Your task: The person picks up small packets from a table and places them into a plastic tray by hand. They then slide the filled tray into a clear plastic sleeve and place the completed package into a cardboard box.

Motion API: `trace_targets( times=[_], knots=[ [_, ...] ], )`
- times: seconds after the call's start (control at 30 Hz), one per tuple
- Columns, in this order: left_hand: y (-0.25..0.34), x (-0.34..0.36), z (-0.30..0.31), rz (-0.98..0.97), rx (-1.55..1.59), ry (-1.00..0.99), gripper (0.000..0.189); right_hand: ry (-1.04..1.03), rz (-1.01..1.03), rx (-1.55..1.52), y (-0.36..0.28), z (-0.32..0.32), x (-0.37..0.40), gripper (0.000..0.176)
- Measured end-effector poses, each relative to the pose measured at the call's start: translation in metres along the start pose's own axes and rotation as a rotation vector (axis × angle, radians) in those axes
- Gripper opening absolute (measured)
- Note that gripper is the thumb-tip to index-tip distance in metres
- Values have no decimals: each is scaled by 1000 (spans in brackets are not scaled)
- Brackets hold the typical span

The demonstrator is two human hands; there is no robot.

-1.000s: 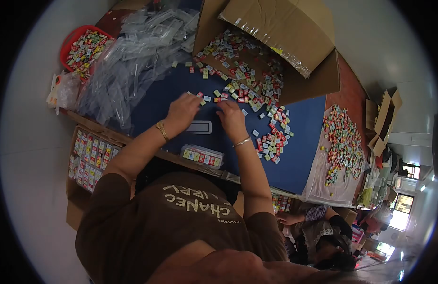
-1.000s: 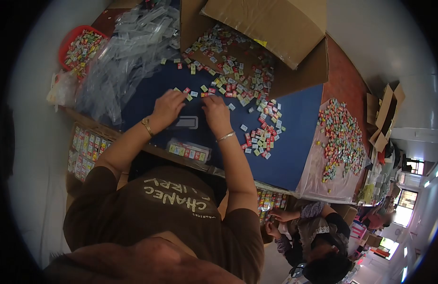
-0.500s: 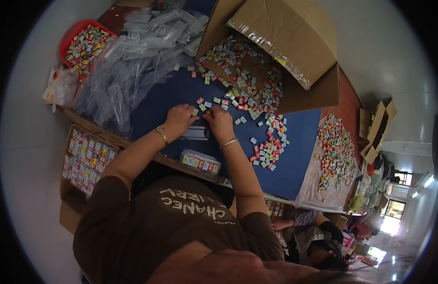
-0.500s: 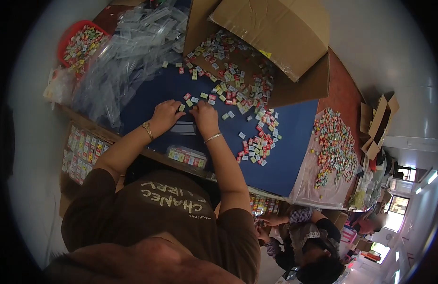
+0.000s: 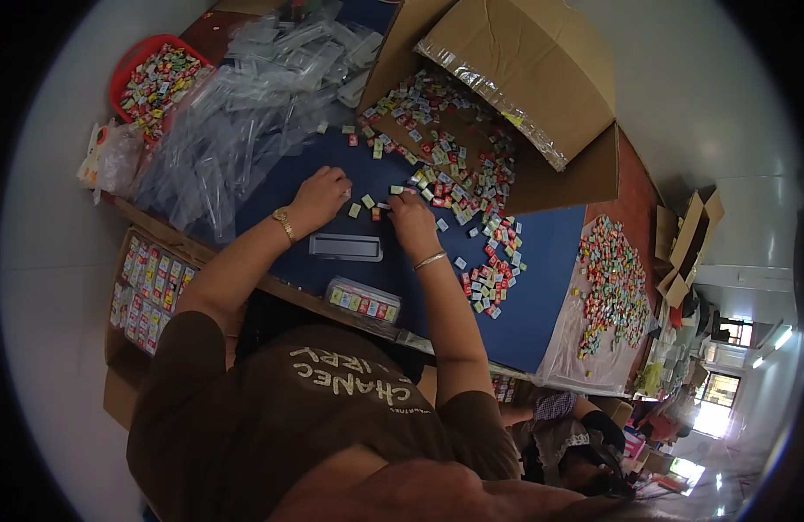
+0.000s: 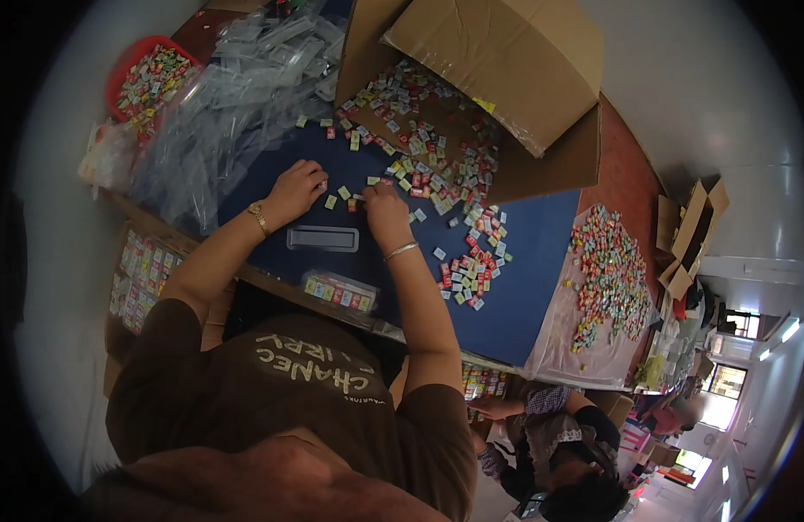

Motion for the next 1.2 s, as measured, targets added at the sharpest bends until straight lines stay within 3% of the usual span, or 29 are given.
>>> trace_targets(
  times=[0.13,0.2,0.33,0.4,0.5,0.6,0.8,1.03,1.1,1.2],
  knots=[
    [7,28,9,58,53,71,22,-18,-32,-36,-8,8,11,27],
    [13,32,9,73,68,75,24,140,14,-92,-19,29,11,25],
    [22,30,4,45,79,66,29,115,7,-177,-6,9,5,25],
    [23,28,9,28,93,87,30,128,-162,-297,13,7,6,23],
    [28,28,9,4,111,83,33,-7,-166,-277,13,-2,8,24],
    [28,26,-3,10,133,46,34,-7,-150,-133,7,3,10,23],
    [34,30,-5,-24,133,56,31,21,-198,-177,-6,14,5,20],
    [28,31,2,-8,106,96,27,152,29,-104,-41,7,-32,15],
    [19,34,6,12,92,114,27,-8,-8,-17,-43,-12,-38,14],
    [12,37,10,34,69,157,28,-78,-37,19,-49,-20,-33,13]
  ],
)
Point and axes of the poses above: each hand's wrist, its own x-axis away from the middle knuckle, its own z-axis out of the back of the hand, y = z × x, the point moved 10 cm from there along -x, towards the middle knuckle
